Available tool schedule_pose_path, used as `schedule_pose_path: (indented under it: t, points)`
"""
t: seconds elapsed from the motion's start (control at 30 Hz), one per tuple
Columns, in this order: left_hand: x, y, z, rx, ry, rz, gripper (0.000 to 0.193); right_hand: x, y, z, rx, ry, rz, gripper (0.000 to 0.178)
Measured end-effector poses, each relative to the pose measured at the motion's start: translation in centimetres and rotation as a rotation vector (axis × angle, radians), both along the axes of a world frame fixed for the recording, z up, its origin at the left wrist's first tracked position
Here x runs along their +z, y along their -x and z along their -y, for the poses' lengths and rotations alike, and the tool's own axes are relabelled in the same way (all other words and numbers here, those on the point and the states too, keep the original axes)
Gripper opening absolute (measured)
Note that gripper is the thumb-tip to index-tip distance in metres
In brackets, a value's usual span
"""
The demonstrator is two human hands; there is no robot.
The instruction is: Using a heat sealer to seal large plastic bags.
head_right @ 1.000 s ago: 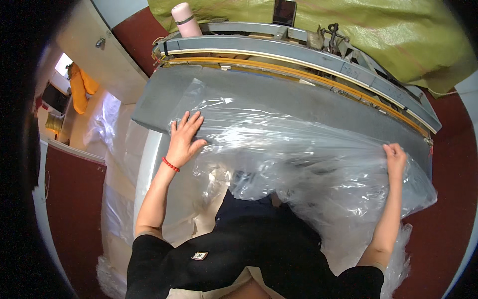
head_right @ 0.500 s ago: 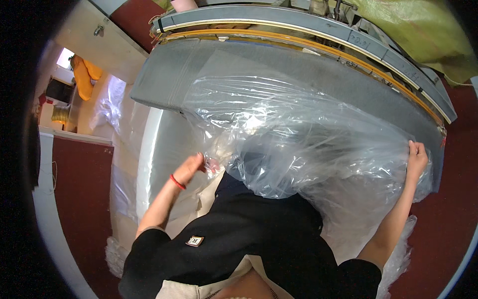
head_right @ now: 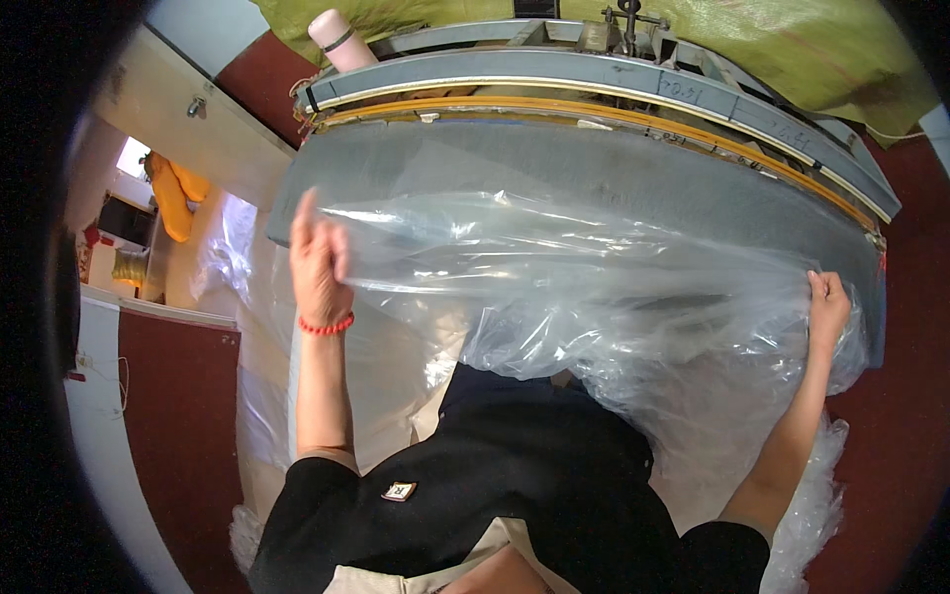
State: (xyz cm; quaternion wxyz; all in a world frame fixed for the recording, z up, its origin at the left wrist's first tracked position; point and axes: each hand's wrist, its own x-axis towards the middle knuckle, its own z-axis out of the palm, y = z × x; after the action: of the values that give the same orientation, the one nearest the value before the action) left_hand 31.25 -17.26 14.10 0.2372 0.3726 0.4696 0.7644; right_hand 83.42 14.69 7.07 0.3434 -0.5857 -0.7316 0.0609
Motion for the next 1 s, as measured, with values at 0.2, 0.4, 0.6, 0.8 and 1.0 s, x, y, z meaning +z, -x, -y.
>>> schedule_pose_path:
  t: [0.2,0.4,0.6,0.8,1.0]
  points:
    - [-6.8,5.9,-1.0,0.4,0.745,-0.439,0.041,0.2,0.4,0.0,0.037,-0.009,-0.007,0.024]
    - [-6.5,4.4,-0.2,0.476,0.804,-0.631,0.035,-0.2,-0.4,-0.2,0.046,-0.013,-0.024,0.022]
    - [-4.0,4.3,-2.5,0.531,0.51,-1.222,0.027,0.2,-0.2,0.1,0.079,0.024,-0.059,0.022]
    - [-6.8,8.6,-10.7,0.563,0.521,-1.227,0.026,-0.4,-0.9,-0.5,0.079,0.014,-0.106,0.022]
    - [-7.3,8.7,-13.4,0.62,0.792,-1.188,0.016,-0.6,-2.1,-1.5,0.068,0.045,-0.222,0.021]
